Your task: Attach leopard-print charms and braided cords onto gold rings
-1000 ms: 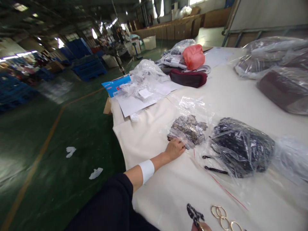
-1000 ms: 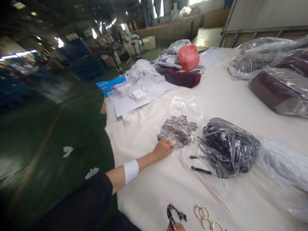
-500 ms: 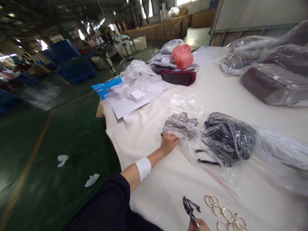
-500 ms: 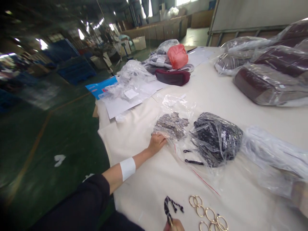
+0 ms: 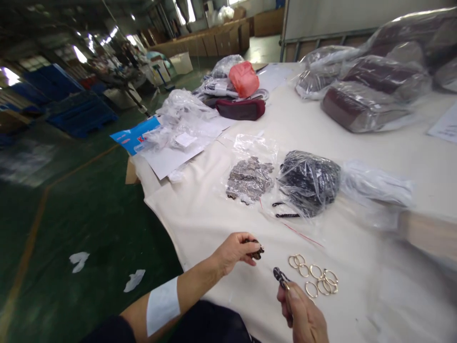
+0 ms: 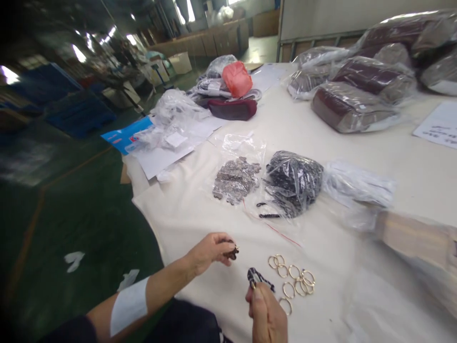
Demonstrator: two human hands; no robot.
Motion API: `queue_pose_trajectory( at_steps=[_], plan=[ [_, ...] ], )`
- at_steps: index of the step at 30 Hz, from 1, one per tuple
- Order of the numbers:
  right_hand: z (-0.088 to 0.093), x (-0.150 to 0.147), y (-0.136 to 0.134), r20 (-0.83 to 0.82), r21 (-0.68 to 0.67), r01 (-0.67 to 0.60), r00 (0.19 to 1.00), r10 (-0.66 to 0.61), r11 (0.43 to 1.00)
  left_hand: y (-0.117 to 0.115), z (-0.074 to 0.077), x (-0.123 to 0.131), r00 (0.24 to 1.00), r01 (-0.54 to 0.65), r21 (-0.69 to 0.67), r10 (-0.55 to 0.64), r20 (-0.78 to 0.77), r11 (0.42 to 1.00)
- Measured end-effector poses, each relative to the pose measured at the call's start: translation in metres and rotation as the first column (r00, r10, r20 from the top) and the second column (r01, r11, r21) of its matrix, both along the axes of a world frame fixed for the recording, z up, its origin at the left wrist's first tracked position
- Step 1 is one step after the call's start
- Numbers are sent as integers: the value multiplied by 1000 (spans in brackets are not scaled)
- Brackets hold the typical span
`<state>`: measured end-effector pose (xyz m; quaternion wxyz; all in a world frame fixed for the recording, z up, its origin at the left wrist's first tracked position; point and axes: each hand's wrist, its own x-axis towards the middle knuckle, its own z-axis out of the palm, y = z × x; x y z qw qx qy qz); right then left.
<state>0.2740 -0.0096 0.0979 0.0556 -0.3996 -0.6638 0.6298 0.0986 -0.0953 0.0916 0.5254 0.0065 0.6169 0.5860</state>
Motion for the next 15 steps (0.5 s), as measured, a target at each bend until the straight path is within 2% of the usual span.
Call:
queue_pose_trajectory(
  at_steps=[2,4,6,8,10,12,15],
  plan=[
    [0,3,-1,-7,-1,-13,1000,13,1000,-8,2,12,992,121,-82,-117,43,989],
    [0,7,-5,-3,12,-32,999,32,999,-17,2,19,963,266,-151,-255,94,952],
    [-2,10,-11,-14,37,-48,999,48,998,-25,5,23,927,368,-192,-343,153,910],
    [-5,14,-19,-40,57,-56,997,58,997,-30,10,27,909,401,-219,-357,216,889],
    [-8,17,-27,-70,63,-56,996,60,996,-32,19,31,909,384,-240,-320,265,892],
    [-11,20,-34,-97,71,-52,994,59,996,-31,28,36,916,360,-250,-289,279,899],
    [-16,23,-40,-136,124,-42,989,59,991,-29,40,45,915,368,-230,-308,261,901]
  ],
)
